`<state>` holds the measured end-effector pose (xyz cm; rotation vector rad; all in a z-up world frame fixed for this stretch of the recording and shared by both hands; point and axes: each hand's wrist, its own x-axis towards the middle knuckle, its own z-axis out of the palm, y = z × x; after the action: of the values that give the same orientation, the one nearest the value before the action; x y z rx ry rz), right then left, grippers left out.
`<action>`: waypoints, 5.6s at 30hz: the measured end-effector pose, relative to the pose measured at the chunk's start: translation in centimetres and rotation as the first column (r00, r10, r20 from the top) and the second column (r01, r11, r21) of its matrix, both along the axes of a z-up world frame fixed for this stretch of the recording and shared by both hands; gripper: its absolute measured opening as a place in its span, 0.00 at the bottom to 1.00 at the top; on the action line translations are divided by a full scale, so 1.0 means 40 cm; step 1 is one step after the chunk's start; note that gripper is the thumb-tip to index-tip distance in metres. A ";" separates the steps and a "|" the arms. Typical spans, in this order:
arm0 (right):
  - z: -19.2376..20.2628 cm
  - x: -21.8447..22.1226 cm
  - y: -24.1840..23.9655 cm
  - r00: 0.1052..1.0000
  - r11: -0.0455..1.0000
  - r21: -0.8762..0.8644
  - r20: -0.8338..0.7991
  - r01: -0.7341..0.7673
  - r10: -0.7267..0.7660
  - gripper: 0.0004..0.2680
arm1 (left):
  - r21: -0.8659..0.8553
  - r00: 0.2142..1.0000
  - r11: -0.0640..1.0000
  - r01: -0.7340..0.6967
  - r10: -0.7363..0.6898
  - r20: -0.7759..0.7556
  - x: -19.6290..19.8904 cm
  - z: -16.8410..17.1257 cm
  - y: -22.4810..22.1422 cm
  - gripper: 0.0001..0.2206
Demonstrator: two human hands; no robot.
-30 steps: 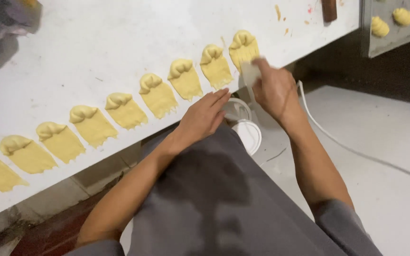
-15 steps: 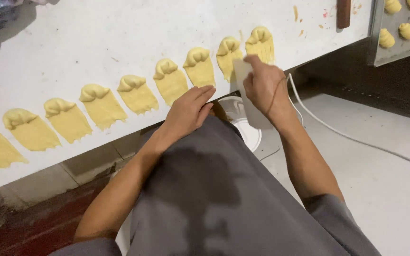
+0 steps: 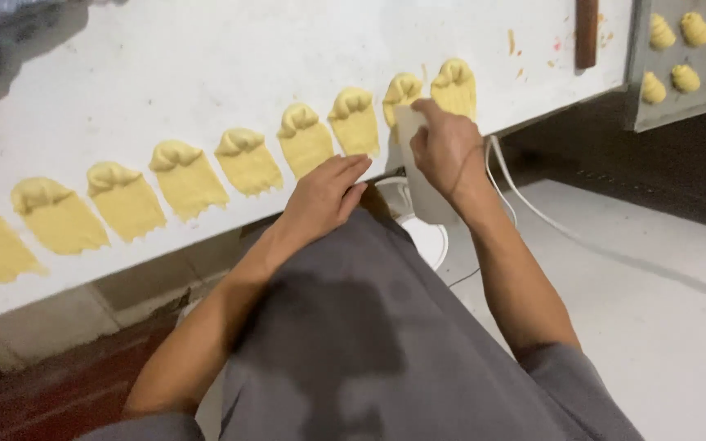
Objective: Applying chocolate filling to dough strips and rolling them into individual pastry rolls on a bakery workbench.
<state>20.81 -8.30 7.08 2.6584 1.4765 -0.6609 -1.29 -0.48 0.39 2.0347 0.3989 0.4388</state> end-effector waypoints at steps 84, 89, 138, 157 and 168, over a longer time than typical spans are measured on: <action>-0.012 -0.485 0.195 0.939 0.936 0.064 0.016 -0.345 0.345 0.12 | 0.248 0.819 0.781 -0.573 0.560 0.130 -0.541 0.044 0.082 0.07; 0.005 -0.515 0.248 0.963 0.963 -0.005 0.011 -0.270 0.270 0.13 | 0.194 0.798 0.777 -0.600 0.598 0.075 -0.555 0.035 0.085 0.06; -0.047 -0.681 0.284 0.885 0.883 -0.097 -0.140 -0.458 0.444 0.13 | 0.098 0.612 0.609 -0.787 0.791 0.002 -0.629 0.095 -0.041 0.05; 0.024 -0.853 0.361 0.938 0.944 0.036 -0.109 -0.328 0.330 0.13 | -0.064 0.945 0.943 -0.327 0.325 -0.035 -0.705 0.025 0.068 0.21; 0.056 -0.953 0.406 0.981 0.972 -0.175 -0.141 -0.154 0.130 0.14 | -0.148 0.996 0.986 -0.077 0.071 -0.049 -0.804 0.035 0.168 0.22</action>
<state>-17.30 7.94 9.33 2.3863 1.5343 -0.9228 -33.44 6.24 1.80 1.8909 0.5206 0.3980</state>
